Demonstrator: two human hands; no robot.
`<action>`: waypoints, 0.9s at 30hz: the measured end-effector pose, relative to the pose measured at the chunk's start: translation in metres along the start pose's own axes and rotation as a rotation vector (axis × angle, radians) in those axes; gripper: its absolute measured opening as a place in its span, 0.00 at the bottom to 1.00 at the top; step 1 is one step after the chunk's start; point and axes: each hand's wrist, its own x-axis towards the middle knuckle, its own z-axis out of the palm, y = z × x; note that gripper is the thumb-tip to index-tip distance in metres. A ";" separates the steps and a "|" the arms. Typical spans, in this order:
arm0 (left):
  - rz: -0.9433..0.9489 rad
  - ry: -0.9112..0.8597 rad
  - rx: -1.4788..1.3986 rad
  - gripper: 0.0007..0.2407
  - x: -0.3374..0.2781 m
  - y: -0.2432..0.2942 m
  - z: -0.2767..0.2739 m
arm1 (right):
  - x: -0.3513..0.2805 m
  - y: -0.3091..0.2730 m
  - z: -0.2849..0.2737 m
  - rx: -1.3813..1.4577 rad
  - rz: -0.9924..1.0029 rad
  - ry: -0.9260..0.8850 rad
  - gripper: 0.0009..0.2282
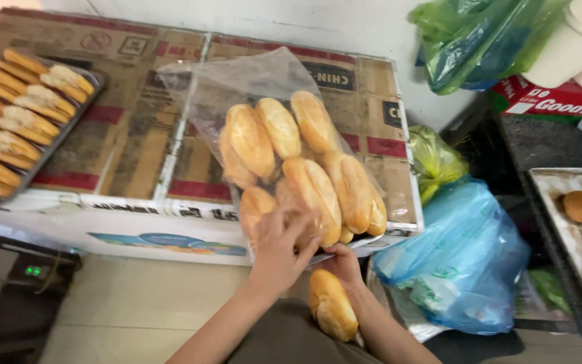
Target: Move baked bread loaves from a cooling tray to a smaller metal tray and then put them into a large plastic bag.
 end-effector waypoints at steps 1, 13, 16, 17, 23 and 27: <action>-0.024 0.029 0.090 0.20 0.000 -0.010 -0.009 | 0.011 0.004 -0.005 0.048 0.023 -0.040 0.17; -0.795 -0.103 -0.494 0.35 -0.081 -0.182 0.014 | 0.039 0.013 0.071 0.368 -0.056 0.030 0.22; -0.908 -0.091 -0.663 0.26 -0.063 -0.193 0.032 | 0.057 -0.006 0.065 0.285 0.003 -0.117 0.24; -0.918 -0.065 -0.698 0.25 -0.057 -0.195 0.037 | 0.066 -0.013 0.053 0.224 0.088 -0.247 0.24; -0.934 -0.186 -0.717 0.21 -0.077 -0.231 0.031 | 0.096 -0.026 0.097 0.013 0.146 -0.032 0.31; -0.942 -0.305 -0.644 0.21 -0.075 -0.205 0.002 | 0.131 -0.014 0.020 0.016 0.341 0.117 0.32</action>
